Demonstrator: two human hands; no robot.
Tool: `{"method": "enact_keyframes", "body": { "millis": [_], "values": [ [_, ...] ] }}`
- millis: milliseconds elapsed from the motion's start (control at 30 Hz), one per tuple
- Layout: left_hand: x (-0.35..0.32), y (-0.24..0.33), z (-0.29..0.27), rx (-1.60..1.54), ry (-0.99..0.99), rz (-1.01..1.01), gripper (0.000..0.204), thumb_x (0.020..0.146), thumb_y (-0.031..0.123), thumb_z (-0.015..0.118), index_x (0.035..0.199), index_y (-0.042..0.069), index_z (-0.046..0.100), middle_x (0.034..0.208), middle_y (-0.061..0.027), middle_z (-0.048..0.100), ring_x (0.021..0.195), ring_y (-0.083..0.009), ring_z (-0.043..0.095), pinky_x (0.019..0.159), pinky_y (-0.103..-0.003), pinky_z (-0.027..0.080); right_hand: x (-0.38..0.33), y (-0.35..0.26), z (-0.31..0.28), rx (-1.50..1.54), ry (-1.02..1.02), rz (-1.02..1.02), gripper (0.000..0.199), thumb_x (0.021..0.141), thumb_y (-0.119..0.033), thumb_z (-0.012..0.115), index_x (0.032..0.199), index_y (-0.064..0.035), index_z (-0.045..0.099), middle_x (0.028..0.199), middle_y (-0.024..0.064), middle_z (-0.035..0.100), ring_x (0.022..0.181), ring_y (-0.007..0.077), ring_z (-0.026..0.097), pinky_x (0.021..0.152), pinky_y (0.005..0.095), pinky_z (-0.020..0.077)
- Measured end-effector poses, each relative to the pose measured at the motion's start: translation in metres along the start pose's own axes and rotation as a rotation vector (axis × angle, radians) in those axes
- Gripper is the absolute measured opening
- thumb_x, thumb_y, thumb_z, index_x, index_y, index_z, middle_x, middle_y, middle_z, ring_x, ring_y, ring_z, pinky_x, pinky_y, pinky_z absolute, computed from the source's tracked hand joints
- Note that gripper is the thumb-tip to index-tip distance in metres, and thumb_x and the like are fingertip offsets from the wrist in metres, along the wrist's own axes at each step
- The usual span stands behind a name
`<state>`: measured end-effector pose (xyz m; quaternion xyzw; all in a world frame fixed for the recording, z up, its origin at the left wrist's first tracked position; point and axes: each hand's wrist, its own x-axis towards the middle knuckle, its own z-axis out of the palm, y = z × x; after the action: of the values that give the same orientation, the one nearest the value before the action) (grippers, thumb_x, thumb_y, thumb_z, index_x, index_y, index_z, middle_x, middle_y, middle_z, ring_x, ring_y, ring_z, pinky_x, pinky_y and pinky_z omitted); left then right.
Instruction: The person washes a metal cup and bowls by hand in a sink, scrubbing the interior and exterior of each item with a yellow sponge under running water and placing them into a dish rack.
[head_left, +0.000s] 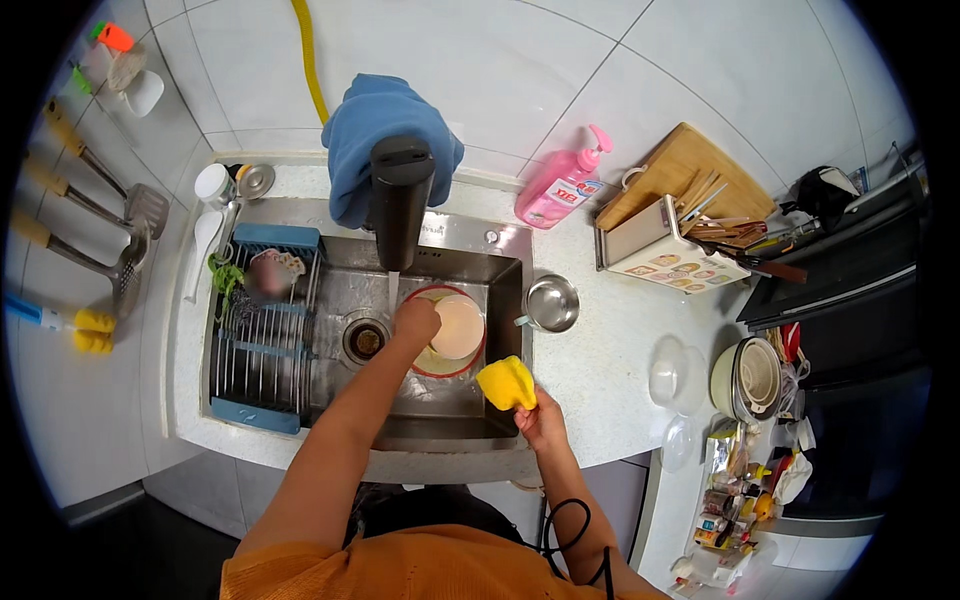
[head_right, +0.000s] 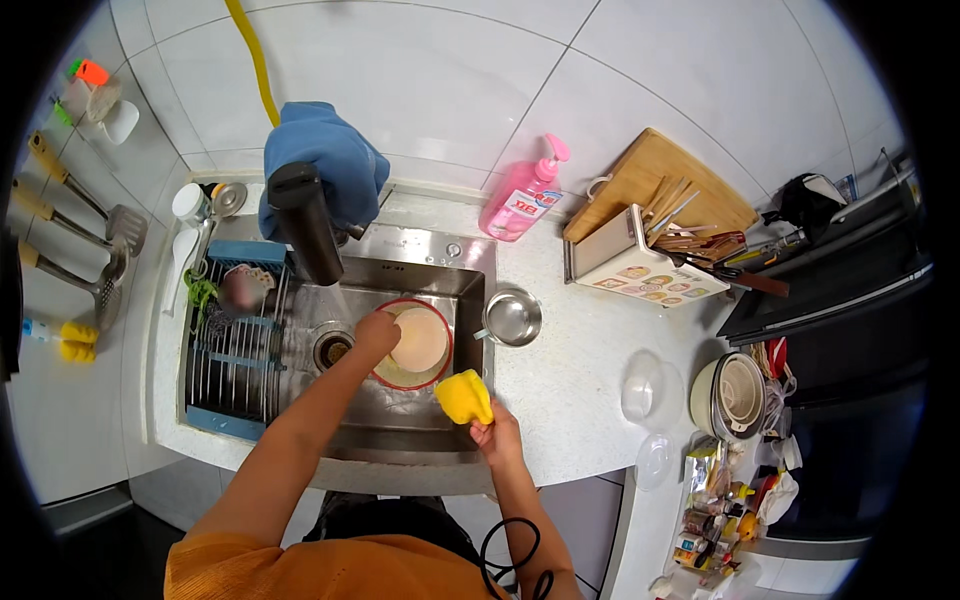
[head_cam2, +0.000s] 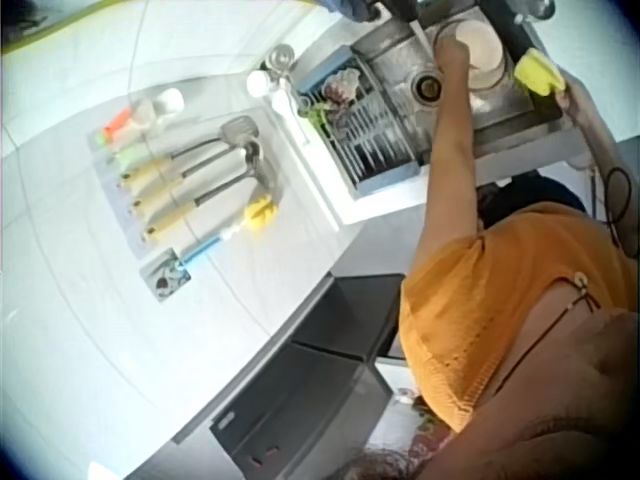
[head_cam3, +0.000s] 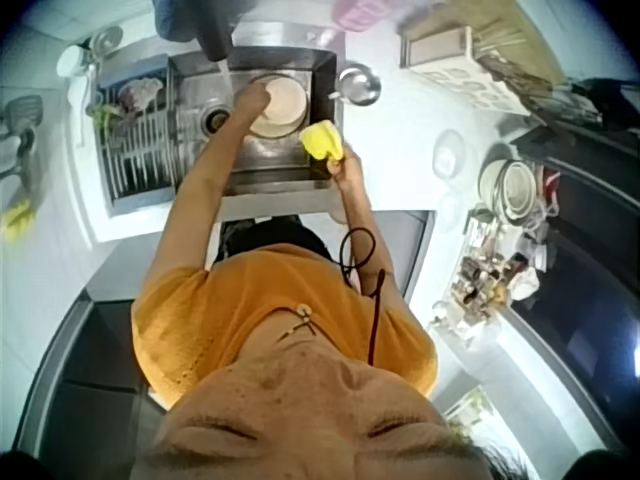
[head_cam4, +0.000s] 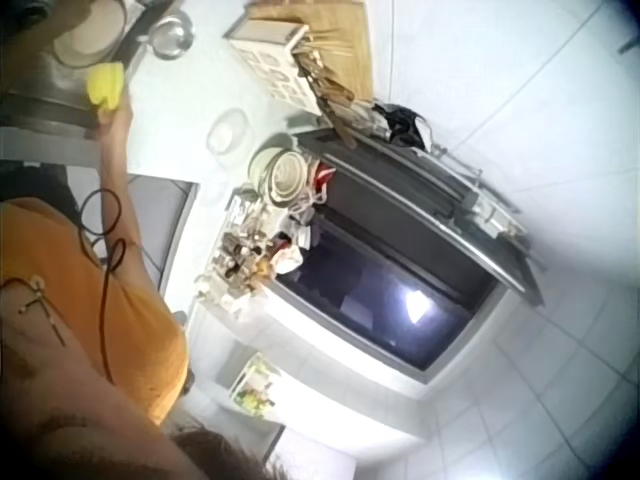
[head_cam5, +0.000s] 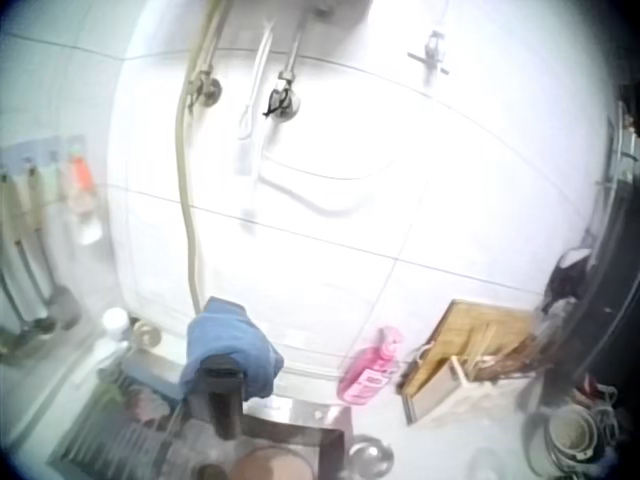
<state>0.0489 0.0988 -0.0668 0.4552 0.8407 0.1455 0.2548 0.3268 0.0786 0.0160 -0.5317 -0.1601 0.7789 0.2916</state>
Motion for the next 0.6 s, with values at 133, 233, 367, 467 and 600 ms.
{"method": "enact_keyframes", "body": {
  "millis": [133,233,367,467,600],
  "values": [
    [-0.011,-0.004,-0.002,-0.098,0.094,0.143,0.021,0.072,0.016,0.049,0.078,0.001,0.063,0.080,-0.0182,0.062,0.076,-0.0333,0.061,0.070,-0.042,0.048,0.004,-0.004,-0.003,0.102,0.025,0.026,0.019,0.090,-0.025,0.045,0.095,-0.0085,0.055,0.072,0.0021,0.060,0.048,0.0090,0.053,0.045,0.0204,0.0470],
    [-0.019,-0.010,-0.008,-0.238,0.179,0.180,0.021,0.071,0.019,0.052,0.076,0.000,0.059,0.075,-0.0186,0.060,0.072,-0.0352,0.059,0.065,-0.043,0.046,0.005,-0.005,-0.006,0.182,0.061,0.041,0.019,0.089,-0.025,0.046,0.094,-0.0087,0.055,0.073,0.0022,0.060,0.049,0.0093,0.052,0.045,0.0198,0.0465],
    [-0.034,-0.022,-0.032,-0.462,0.154,0.065,0.016,0.070,0.017,0.055,0.076,0.002,0.052,0.071,-0.0195,0.057,0.071,-0.0371,0.057,0.062,-0.043,0.044,0.001,-0.007,-0.002,0.244,0.049,0.052,0.019,0.089,-0.025,0.047,0.094,-0.0086,0.055,0.075,0.0029,0.060,0.050,0.0097,0.051,0.045,0.0190,0.0459],
    [-0.046,-0.032,-0.040,-0.699,0.263,0.054,0.015,0.069,0.011,0.056,0.081,0.005,0.048,0.069,-0.0190,0.055,0.071,-0.0386,0.056,0.060,-0.044,0.043,0.000,-0.008,0.008,0.242,0.046,0.052,0.019,0.089,-0.025,0.048,0.094,-0.0083,0.055,0.075,0.0030,0.060,0.049,0.0095,0.050,0.044,0.0192,0.0450],
    [-0.052,-0.041,-0.059,-0.582,0.446,0.093,0.016,0.071,0.004,0.054,0.085,0.008,0.045,0.073,-0.0154,0.057,0.071,-0.0386,0.056,0.058,-0.043,0.044,0.003,-0.005,0.023,0.176,0.017,0.040,0.019,0.089,-0.025,0.047,0.094,-0.0078,0.054,0.073,0.0026,0.059,0.048,0.0090,0.049,0.043,0.0195,0.0443]
  ]
}}
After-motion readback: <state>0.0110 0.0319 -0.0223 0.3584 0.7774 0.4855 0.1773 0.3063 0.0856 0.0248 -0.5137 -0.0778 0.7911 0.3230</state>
